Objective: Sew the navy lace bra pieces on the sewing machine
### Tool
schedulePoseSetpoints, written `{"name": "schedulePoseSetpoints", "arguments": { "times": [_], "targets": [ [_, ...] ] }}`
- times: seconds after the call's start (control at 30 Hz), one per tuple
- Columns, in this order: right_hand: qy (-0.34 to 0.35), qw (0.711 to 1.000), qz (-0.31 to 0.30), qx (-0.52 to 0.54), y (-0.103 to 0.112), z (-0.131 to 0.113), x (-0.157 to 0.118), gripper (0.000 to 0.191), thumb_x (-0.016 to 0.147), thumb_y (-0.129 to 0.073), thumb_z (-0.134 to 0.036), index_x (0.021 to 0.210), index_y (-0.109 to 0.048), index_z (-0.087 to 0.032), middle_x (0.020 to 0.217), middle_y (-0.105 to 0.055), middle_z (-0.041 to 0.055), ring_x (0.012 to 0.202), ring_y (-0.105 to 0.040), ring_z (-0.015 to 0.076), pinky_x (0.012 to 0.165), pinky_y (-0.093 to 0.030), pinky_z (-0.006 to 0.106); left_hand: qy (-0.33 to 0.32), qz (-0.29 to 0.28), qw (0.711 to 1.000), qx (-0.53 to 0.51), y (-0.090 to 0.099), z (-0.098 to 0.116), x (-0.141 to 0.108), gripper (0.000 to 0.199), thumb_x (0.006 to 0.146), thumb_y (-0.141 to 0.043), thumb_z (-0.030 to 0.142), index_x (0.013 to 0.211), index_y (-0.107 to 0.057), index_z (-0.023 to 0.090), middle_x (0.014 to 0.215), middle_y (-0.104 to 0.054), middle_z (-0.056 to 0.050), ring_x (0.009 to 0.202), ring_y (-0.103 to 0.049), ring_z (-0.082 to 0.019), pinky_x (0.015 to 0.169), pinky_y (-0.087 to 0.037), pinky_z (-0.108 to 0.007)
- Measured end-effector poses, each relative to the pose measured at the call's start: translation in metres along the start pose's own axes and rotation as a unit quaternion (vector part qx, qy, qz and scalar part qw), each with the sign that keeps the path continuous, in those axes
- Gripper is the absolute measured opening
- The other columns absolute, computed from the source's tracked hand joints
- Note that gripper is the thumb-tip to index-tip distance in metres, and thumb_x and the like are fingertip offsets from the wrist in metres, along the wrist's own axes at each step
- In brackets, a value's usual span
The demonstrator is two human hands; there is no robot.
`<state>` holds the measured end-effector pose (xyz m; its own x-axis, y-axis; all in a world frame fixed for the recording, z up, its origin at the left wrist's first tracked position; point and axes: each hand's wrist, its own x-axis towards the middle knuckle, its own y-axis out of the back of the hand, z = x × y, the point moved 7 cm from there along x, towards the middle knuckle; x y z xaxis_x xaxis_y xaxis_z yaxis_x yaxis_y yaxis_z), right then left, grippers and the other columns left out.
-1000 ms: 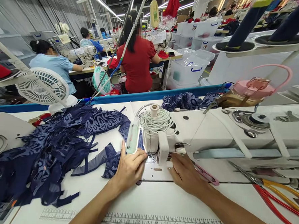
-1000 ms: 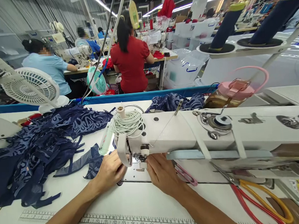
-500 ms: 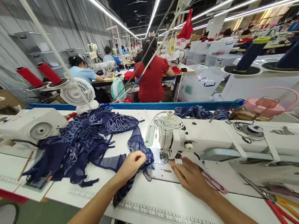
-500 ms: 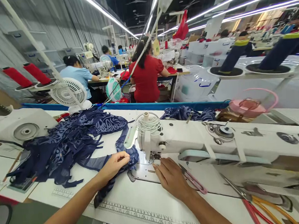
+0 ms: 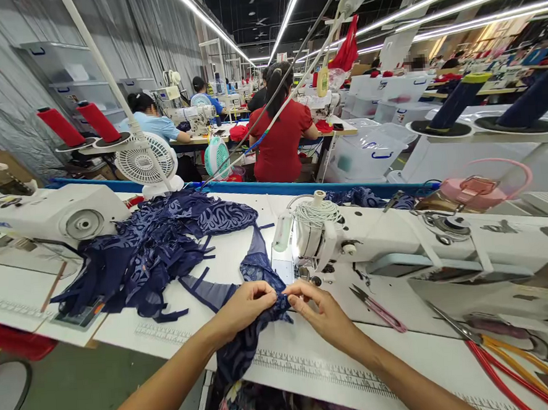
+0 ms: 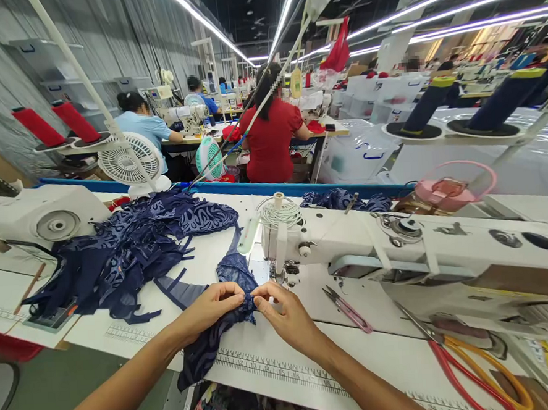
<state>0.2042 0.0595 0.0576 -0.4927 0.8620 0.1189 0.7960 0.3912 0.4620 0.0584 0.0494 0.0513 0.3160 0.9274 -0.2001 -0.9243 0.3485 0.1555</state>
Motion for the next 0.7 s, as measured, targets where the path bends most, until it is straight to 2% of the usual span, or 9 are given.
{"name": "schedulePoseSetpoints", "arguments": {
  "times": [0.1,0.23,0.37,0.47,0.53,0.6,0.7],
  "targets": [
    [-0.039,0.997,0.004,0.061,-0.005,0.002,0.001,0.028,0.094,-0.049,-0.041,0.078,-0.059,-0.020,0.074,-0.054,-0.0005,0.072,-0.050,0.0152,0.063,-0.040,0.027,0.006,-0.011,1.000,-0.027,-0.004,-0.001,-0.002,0.026,0.082,-0.057,0.041,0.073,-0.055,0.017,0.070,-0.043,0.004,0.068,-0.036,-0.012,0.063,-0.027,-0.024],
    [-0.068,0.987,-0.008,0.146,-0.011,0.001,-0.001,0.034,0.093,-0.048,-0.046,0.074,-0.057,-0.019,0.071,-0.048,-0.0011,0.071,-0.046,0.0150,0.066,-0.040,0.028,0.031,-0.011,0.997,-0.064,-0.005,-0.006,-0.006,0.029,0.078,-0.061,0.043,0.069,-0.052,0.017,0.067,-0.041,0.004,0.065,-0.034,-0.012,0.062,-0.026,-0.024],
    [-0.067,0.985,-0.012,0.157,-0.013,0.000,-0.001,0.034,0.094,-0.046,-0.047,0.076,-0.056,-0.020,0.074,-0.050,-0.0006,0.073,-0.046,0.0152,0.069,-0.040,0.028,0.049,-0.004,0.995,-0.085,-0.005,-0.012,-0.008,0.031,0.079,-0.060,0.044,0.068,-0.050,0.017,0.066,-0.040,0.004,0.064,-0.035,-0.011,0.061,-0.027,-0.024],
    [-0.070,0.989,-0.009,0.130,-0.015,0.002,0.000,0.032,0.092,-0.049,-0.046,0.076,-0.055,-0.020,0.069,-0.045,-0.0028,0.067,-0.042,0.0134,0.061,-0.036,0.026,0.045,-0.006,0.995,-0.093,-0.007,-0.014,-0.008,0.030,0.079,-0.060,0.045,0.070,-0.051,0.017,0.068,-0.042,0.004,0.066,-0.038,-0.012,0.063,-0.030,-0.023],
    [-0.065,0.992,0.010,0.105,-0.013,0.002,0.001,0.032,0.092,-0.051,-0.046,0.074,-0.054,-0.020,0.067,-0.043,-0.0037,0.064,-0.040,0.0127,0.057,-0.034,0.025,0.025,-0.018,0.997,-0.074,-0.009,-0.012,-0.008,0.029,0.080,-0.060,0.044,0.073,-0.052,0.017,0.070,-0.043,0.004,0.068,-0.038,-0.012,0.064,-0.030,-0.023],
    [-0.054,0.994,0.036,0.090,-0.009,0.001,0.000,0.032,0.092,-0.050,-0.046,0.075,-0.054,-0.020,0.070,-0.047,-0.0024,0.066,-0.042,0.0135,0.059,-0.036,0.025,-0.023,-0.013,1.000,-0.005,-0.005,-0.002,-0.010,0.028,0.082,-0.059,0.043,0.073,-0.052,0.017,0.070,-0.042,0.004,0.069,-0.038,-0.012,0.065,-0.030,-0.024],
    [-0.055,0.992,0.074,0.086,-0.005,0.001,-0.004,0.032,0.094,-0.046,-0.049,0.086,-0.058,-0.021,0.080,-0.055,0.0006,0.073,-0.049,0.0156,0.066,-0.042,0.028,-0.106,0.072,0.988,0.082,0.016,0.020,-0.017,0.027,0.089,-0.052,0.041,0.075,-0.050,0.018,0.071,-0.043,0.003,0.071,-0.039,-0.013,0.067,-0.032,-0.024]
  ]
}}
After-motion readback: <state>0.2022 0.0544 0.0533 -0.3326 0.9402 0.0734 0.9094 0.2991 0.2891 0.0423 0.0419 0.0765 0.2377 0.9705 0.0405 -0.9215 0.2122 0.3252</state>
